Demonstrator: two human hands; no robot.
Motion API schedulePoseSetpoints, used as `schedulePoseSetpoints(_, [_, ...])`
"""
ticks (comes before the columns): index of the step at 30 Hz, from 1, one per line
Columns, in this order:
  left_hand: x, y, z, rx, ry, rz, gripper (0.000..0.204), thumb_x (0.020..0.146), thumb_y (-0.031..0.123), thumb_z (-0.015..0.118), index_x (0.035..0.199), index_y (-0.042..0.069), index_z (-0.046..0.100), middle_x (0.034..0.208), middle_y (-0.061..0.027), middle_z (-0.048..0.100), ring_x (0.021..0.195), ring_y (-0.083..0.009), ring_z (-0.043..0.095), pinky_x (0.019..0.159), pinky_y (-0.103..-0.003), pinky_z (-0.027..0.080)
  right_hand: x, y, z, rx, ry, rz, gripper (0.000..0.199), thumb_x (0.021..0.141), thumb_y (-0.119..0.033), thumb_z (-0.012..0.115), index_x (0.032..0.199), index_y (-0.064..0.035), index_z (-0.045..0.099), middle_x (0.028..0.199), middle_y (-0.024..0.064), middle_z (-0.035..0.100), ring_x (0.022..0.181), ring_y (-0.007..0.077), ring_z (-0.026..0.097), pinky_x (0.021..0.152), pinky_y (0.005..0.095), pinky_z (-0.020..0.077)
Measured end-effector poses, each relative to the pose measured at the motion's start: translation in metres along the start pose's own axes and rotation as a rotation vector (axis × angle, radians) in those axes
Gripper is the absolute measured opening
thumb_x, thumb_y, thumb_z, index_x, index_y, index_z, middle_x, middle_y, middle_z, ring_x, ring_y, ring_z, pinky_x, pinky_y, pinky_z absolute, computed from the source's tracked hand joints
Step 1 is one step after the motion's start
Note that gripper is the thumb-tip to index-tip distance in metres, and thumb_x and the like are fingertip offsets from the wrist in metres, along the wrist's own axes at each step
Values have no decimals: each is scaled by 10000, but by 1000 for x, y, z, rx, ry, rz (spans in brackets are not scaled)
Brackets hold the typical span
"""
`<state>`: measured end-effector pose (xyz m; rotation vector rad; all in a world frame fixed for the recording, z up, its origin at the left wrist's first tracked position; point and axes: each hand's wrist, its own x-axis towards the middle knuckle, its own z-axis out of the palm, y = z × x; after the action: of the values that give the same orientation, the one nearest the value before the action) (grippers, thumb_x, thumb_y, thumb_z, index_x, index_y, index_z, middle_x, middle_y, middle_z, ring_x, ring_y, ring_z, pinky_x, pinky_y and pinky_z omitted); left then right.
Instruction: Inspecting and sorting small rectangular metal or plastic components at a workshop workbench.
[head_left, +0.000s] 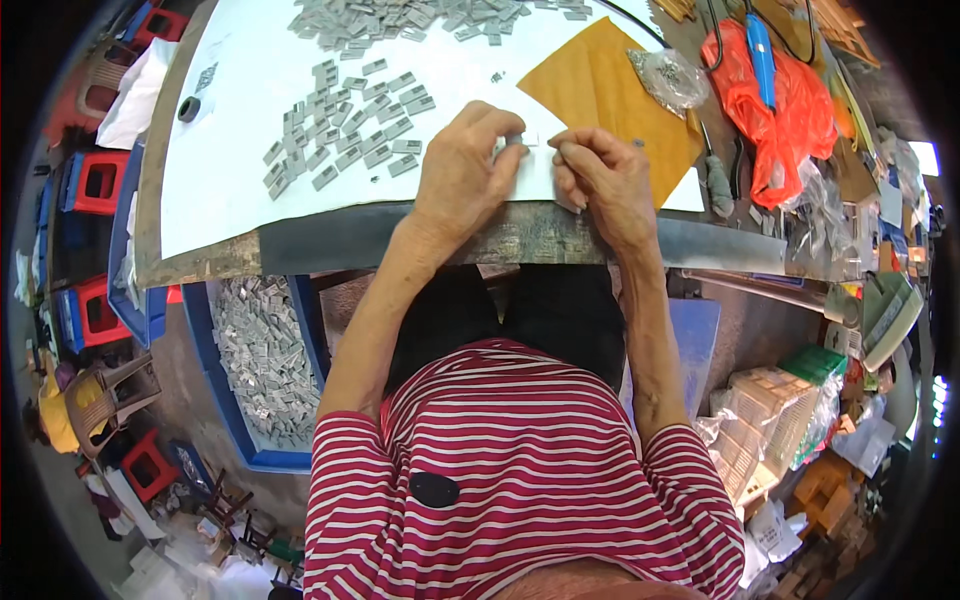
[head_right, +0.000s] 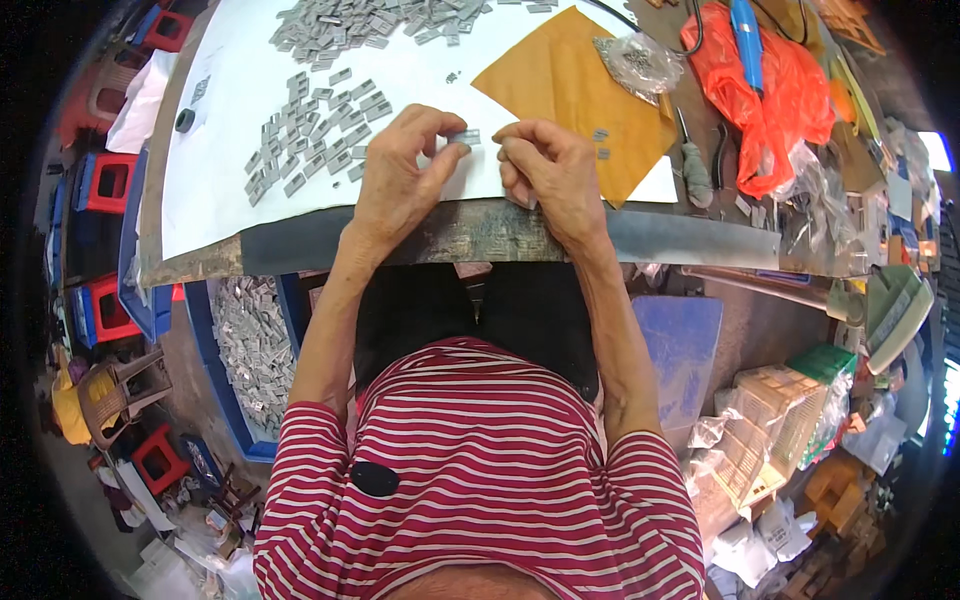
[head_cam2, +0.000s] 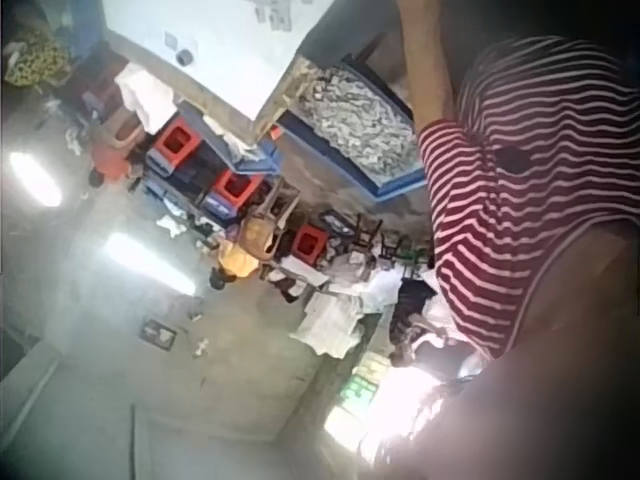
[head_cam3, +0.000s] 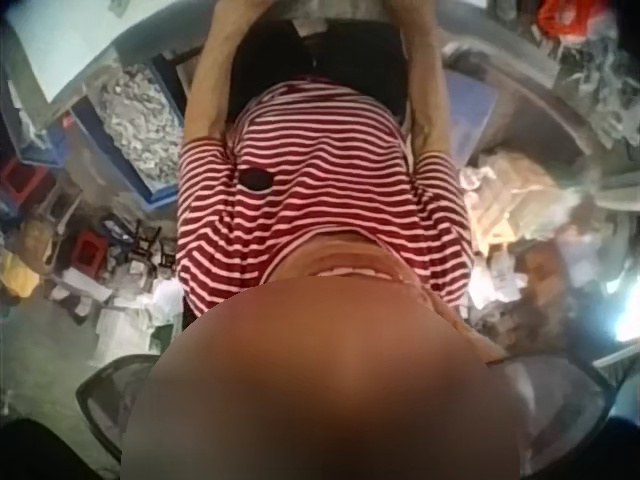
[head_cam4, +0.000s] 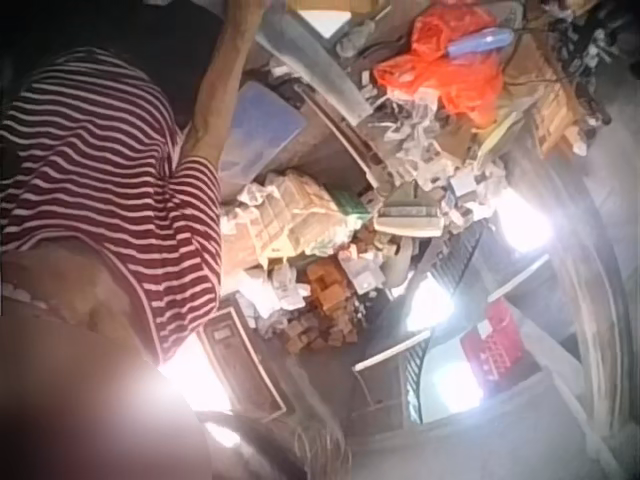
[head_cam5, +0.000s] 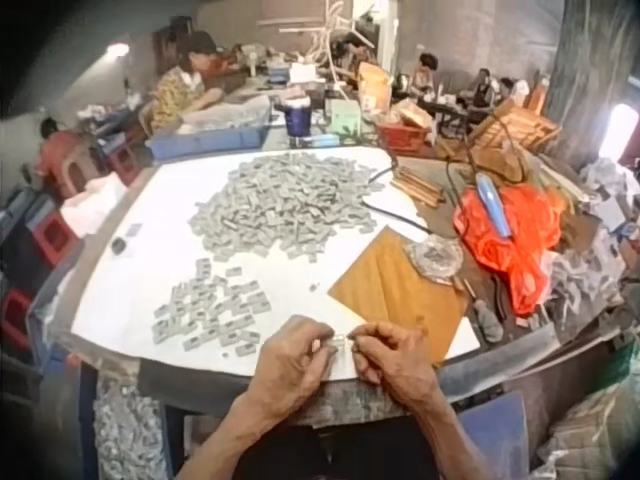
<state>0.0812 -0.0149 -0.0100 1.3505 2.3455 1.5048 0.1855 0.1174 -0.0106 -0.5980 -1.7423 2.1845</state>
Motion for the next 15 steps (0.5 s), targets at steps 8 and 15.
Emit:
schedulePoseSetpoints(8, [49, -59, -31, 353, 67, 41, 168, 723, 99, 641, 875, 27, 628, 880, -104, 578, 670, -201, 536, 620, -292, 447, -16, -10, -3, -89, 64, -63, 117, 822, -31, 512, 871, 50, 580, 571, 27, 517, 445, 46, 426, 405, 167, 322])
schedulePoseSetpoints(15, [75, -102, -54, 444, 87, -30, 182, 675, 135, 633, 819, 25, 631, 800, -138, 573, 693, -253, 546, 645, -337, 438, -31, -9, -12, -137, 64, -28, 119, 826, -45, 520, 882, 35, 588, 562, 12, 515, 438, 28, 418, 395, 153, 308])
